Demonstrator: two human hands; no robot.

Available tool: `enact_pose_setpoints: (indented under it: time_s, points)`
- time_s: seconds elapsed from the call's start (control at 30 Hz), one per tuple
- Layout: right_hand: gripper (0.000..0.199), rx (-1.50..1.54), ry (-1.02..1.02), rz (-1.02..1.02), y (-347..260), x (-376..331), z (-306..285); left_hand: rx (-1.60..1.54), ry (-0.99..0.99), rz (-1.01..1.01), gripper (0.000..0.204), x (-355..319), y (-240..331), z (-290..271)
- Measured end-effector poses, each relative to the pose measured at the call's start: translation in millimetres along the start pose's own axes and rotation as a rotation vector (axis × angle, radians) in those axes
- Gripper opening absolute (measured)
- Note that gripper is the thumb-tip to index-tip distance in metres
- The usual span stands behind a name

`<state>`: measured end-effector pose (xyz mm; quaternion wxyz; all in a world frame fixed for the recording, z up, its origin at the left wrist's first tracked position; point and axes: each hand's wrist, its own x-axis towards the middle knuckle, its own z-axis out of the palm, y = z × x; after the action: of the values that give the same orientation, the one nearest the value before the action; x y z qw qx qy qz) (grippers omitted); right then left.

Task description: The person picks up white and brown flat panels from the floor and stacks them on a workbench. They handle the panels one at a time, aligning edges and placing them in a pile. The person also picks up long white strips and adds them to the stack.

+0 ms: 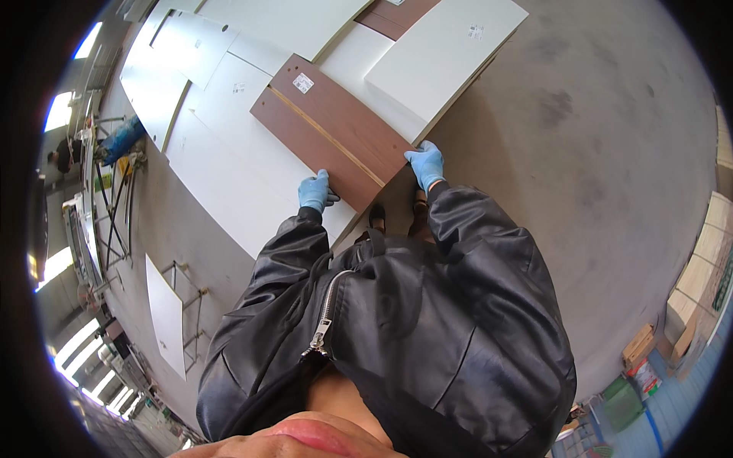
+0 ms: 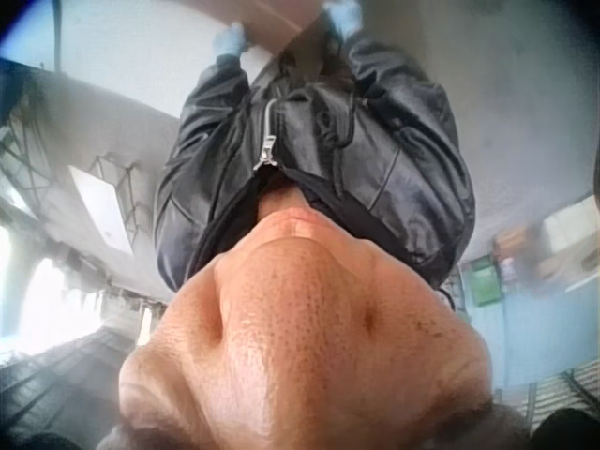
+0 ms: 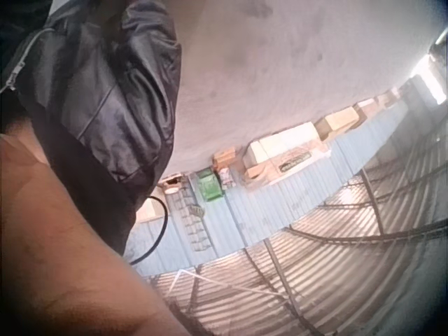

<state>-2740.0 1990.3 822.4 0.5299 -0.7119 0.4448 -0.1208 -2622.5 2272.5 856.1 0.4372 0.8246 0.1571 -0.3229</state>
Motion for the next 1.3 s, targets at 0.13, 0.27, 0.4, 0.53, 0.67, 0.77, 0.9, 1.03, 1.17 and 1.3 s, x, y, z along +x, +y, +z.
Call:
enact_pose_setpoints:
  time_s: [0.13,0.27,0.4,0.53,0.67,0.77,0.9,1.03,1.17,1.3]
  points:
    - [0.038,0.128,-0.137,0.339,-24,-89,32,-0.106,0.046,0.045,0.051,-15,-58,-62]
    - [0.037,0.112,-0.254,0.468,-58,-323,169,-0.127,0.219,0.066,0.051,-41,-212,-274]
    - [0.028,0.092,-0.375,0.482,-107,-516,291,-0.122,0.569,0.295,0.049,-49,-352,-501]
    - [0.029,0.051,-0.366,0.457,-143,-664,345,-0.093,0.454,0.267,0.064,-60,-401,-650]
    - [0.026,0.068,-0.297,0.371,-166,-696,350,0.180,0.407,0.150,0.059,-54,-375,-673]
    - [0.026,0.023,-0.252,0.379,-169,-674,342,0.124,0.452,0.232,0.054,-42,-358,-654]
    - [0.027,-0.005,-0.259,0.383,-167,-653,335,0.024,0.429,0.266,0.046,-29,-351,-640]
    - [0.030,-0.091,-0.297,0.360,-169,-646,331,0.050,0.461,0.265,0.039,-28,-345,-635]
    - [0.032,-0.135,-0.318,0.412,-170,-635,328,0.098,0.482,0.280,0.038,-31,-342,-626]
    - [0.035,0.003,-0.335,0.475,-161,-626,328,0.142,0.504,0.342,0.038,-28,-345,-616]
